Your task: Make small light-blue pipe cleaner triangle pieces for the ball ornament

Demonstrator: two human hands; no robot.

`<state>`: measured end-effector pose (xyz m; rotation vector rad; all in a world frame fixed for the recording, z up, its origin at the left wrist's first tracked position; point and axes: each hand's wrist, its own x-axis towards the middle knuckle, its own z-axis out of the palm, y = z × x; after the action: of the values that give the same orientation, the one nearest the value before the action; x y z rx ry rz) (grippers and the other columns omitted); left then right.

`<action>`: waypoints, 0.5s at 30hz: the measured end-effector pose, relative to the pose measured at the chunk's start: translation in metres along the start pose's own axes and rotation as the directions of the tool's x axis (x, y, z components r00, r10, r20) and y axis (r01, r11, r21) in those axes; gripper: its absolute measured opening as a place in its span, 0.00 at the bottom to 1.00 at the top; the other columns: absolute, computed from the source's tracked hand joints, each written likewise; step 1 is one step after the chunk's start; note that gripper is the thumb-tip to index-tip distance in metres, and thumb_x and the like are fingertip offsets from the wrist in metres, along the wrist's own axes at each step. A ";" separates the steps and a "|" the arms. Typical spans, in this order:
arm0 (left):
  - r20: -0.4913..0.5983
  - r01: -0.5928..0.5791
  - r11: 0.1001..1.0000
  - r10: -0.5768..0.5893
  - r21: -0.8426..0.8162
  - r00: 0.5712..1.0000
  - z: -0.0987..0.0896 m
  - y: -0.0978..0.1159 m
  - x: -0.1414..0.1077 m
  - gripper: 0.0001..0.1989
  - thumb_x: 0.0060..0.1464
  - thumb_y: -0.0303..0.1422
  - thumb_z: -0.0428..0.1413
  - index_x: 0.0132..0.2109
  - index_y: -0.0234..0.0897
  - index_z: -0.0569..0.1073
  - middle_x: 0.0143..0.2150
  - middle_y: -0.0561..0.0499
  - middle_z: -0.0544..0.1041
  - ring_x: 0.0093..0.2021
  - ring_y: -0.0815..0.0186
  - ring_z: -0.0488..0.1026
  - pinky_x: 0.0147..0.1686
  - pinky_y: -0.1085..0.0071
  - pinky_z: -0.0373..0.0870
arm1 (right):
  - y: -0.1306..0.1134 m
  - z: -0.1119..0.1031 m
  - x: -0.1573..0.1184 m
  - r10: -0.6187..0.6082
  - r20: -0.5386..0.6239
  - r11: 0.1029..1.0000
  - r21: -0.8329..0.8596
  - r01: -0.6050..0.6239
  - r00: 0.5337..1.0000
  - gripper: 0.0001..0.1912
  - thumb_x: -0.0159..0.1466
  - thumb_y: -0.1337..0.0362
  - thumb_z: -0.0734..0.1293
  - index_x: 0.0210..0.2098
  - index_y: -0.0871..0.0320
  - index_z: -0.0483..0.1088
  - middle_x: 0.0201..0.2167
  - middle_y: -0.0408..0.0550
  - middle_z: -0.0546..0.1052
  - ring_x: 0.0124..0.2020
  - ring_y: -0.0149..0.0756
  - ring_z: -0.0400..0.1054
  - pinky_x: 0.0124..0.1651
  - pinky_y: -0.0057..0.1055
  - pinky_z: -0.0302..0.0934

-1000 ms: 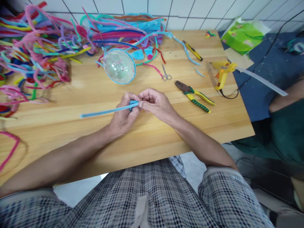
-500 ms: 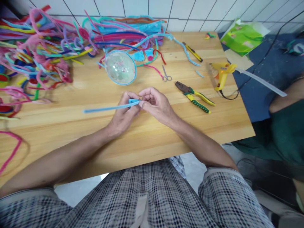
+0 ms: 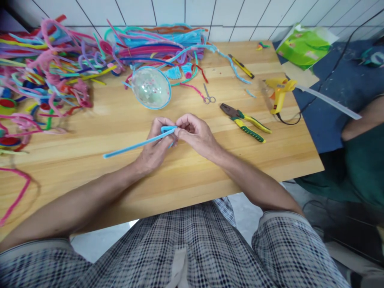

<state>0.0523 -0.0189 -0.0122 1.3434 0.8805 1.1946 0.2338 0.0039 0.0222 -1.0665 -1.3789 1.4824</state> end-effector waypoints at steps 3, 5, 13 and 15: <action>0.045 -0.008 0.999 0.007 0.037 0.999 0.000 0.002 -0.001 0.11 0.74 0.43 0.61 0.52 0.46 0.68 0.37 0.55 0.73 0.35 0.65 0.69 0.38 0.65 0.69 | 0.001 0.000 0.001 0.015 -0.018 1.000 -0.023 -0.016 1.000 0.24 0.59 0.45 0.84 0.39 0.52 0.73 0.33 0.39 0.77 0.32 0.32 0.69 0.37 0.33 0.67; 0.063 -0.017 0.998 0.013 0.055 0.998 0.000 0.002 -0.001 0.10 0.76 0.44 0.57 0.51 0.46 0.67 0.36 0.55 0.72 0.34 0.64 0.69 0.38 0.64 0.70 | 0.002 0.000 0.001 0.020 -0.012 0.999 -0.035 -0.020 1.000 0.22 0.60 0.47 0.83 0.38 0.51 0.72 0.32 0.39 0.76 0.32 0.33 0.70 0.36 0.33 0.66; -0.016 -0.022 0.999 0.023 0.045 1.000 0.005 -0.001 0.002 0.18 0.76 0.54 0.57 0.50 0.46 0.68 0.35 0.54 0.72 0.33 0.64 0.70 0.36 0.65 0.74 | 0.009 0.002 0.002 -0.019 0.012 1.000 -0.016 0.019 1.000 0.19 0.58 0.58 0.81 0.40 0.51 0.70 0.34 0.38 0.76 0.34 0.33 0.71 0.39 0.33 0.68; -0.059 0.011 1.000 -0.010 0.021 0.998 0.004 0.000 0.005 0.18 0.74 0.55 0.58 0.50 0.46 0.69 0.37 0.53 0.75 0.35 0.64 0.72 0.37 0.66 0.75 | 0.010 0.002 0.002 -0.031 -0.007 1.000 -0.002 0.031 1.000 0.20 0.58 0.57 0.81 0.43 0.52 0.71 0.36 0.39 0.77 0.36 0.33 0.72 0.41 0.32 0.69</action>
<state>0.0573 -0.0150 -0.0112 1.3250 0.9431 1.2249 0.2306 0.0045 0.0125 -1.0460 -1.3861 1.4547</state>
